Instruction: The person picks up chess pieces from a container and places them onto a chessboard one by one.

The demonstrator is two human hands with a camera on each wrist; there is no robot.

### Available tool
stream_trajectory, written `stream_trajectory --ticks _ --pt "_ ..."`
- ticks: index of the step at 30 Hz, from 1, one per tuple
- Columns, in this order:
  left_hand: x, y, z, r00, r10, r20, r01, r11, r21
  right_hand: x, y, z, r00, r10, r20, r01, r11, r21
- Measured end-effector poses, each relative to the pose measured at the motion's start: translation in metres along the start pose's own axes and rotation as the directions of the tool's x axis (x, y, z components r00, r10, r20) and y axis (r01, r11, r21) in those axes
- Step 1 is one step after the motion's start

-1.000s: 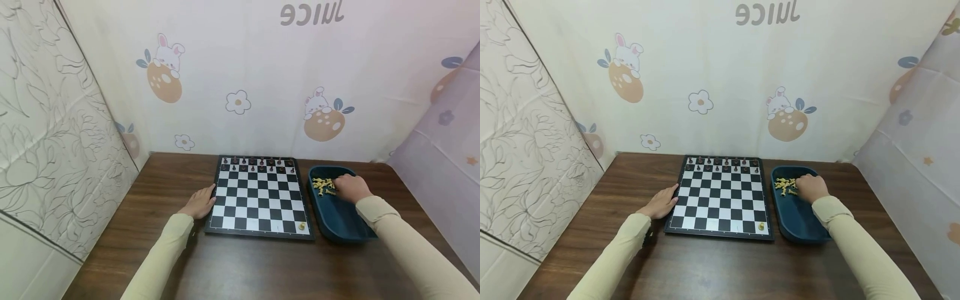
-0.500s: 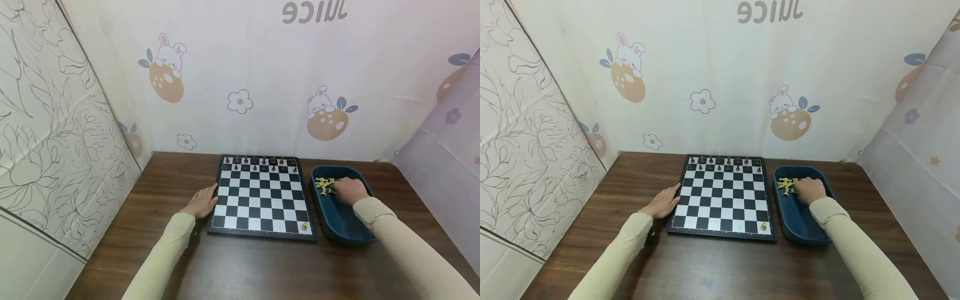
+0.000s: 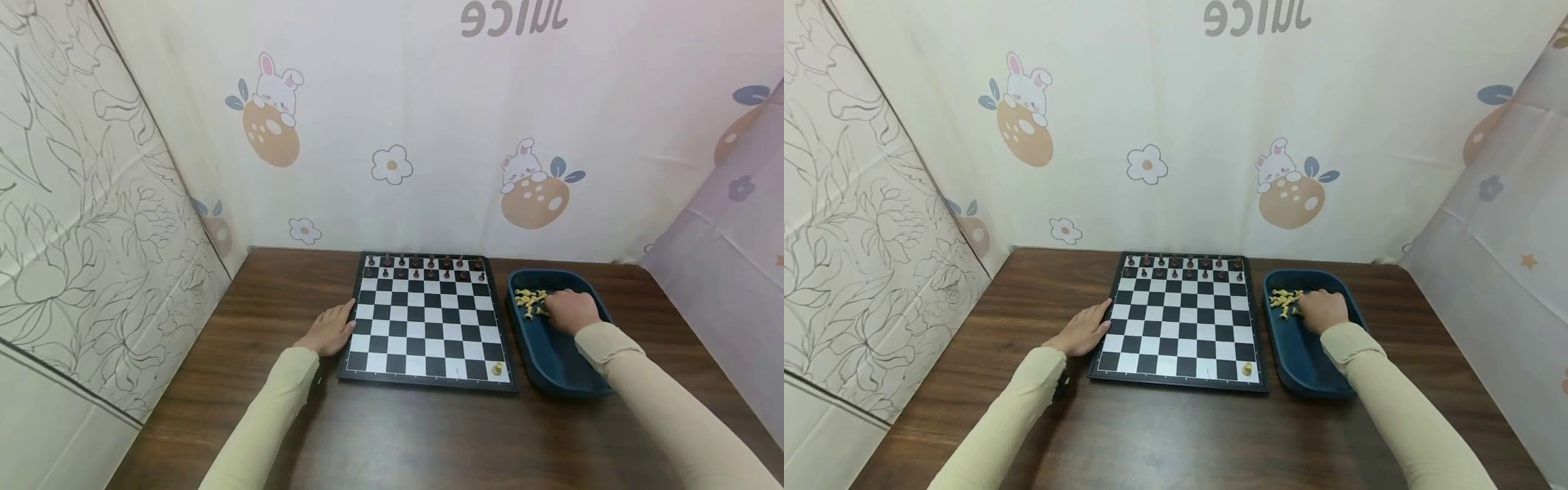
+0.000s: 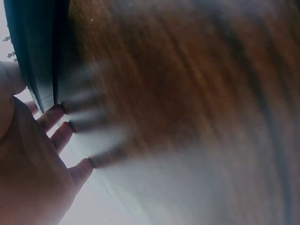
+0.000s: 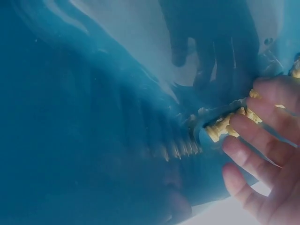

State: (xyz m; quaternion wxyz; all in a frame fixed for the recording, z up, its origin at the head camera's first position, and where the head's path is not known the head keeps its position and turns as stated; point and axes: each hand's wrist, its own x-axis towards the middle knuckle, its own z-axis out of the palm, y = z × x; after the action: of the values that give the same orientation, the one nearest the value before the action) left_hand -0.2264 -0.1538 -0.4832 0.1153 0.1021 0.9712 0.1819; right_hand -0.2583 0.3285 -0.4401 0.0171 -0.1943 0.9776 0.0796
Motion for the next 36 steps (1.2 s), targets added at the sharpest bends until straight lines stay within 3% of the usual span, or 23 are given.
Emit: stream_trajectory --ticks 11,24,36 --pt "-0.002 0.001 0.001 1.0 -0.006 0.002 0.006 1.0 0.003 -0.001 0.001 0.0 1.0 -0.001 -0.027 0.0 1.0 -0.015" --pt "-0.004 0.002 -0.002 1.0 0.01 -0.002 -0.01 1.0 -0.012 -0.006 0.001 -0.02 0.998 0.001 -0.055 0.002 0.999 0.05" --pt "-0.004 0.002 -0.001 1.0 0.013 -0.006 -0.013 1.0 -0.02 -0.012 0.004 -0.02 0.986 -0.04 -0.16 0.041 0.999 0.007"
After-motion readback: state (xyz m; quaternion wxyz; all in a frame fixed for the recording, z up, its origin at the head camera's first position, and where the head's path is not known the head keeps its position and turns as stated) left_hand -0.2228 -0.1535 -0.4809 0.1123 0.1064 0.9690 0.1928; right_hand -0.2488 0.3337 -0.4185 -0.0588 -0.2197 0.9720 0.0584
